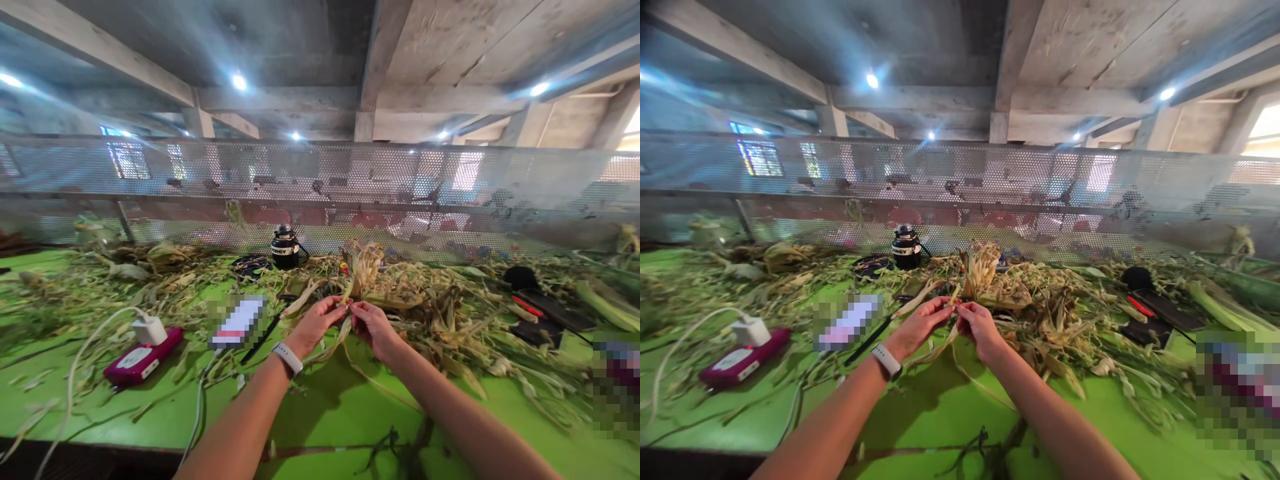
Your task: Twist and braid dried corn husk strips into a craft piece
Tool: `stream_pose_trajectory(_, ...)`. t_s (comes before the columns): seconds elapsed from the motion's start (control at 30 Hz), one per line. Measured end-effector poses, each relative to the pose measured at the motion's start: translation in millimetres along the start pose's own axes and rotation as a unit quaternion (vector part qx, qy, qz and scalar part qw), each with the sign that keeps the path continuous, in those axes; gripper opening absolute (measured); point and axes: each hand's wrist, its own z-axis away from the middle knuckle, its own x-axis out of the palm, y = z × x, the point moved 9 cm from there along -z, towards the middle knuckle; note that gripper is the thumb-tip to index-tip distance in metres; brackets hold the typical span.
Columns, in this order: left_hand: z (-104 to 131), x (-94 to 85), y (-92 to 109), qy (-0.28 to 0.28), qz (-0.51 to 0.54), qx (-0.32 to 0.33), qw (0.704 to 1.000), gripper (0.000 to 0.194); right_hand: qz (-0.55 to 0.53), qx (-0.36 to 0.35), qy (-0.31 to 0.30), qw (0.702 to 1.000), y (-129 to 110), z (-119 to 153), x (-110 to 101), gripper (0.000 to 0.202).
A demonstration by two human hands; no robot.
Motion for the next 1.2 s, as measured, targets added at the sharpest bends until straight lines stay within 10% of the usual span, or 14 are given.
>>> stream_pose_trajectory(0.57,0.0,-16.4,5.2,0.113,-0.034,0.036,0.992,0.038,0.227,-0.16,0.016,0.961,-19.1,-0.1,1.0,0.025)
stream_pose_trajectory(0.67,-0.1,-18.4,5.5,0.123,-0.037,0.052,0.99,0.037,0.387,-0.254,0.024,0.886,-34.0,11.8,8.9,0.016)
stream_pose_trajectory(0.9,0.5,-22.5,12.8,0.129,-0.214,0.135,0.959,0.034,0.7,-0.398,0.002,0.593,-42.2,35.7,43.5,0.023)
stream_pose_trajectory(1.2,3.3,-9.1,28.7,0.083,-0.336,0.188,0.919,0.025,0.687,-0.438,0.048,0.578,-54.9,39.3,38.1,0.012)
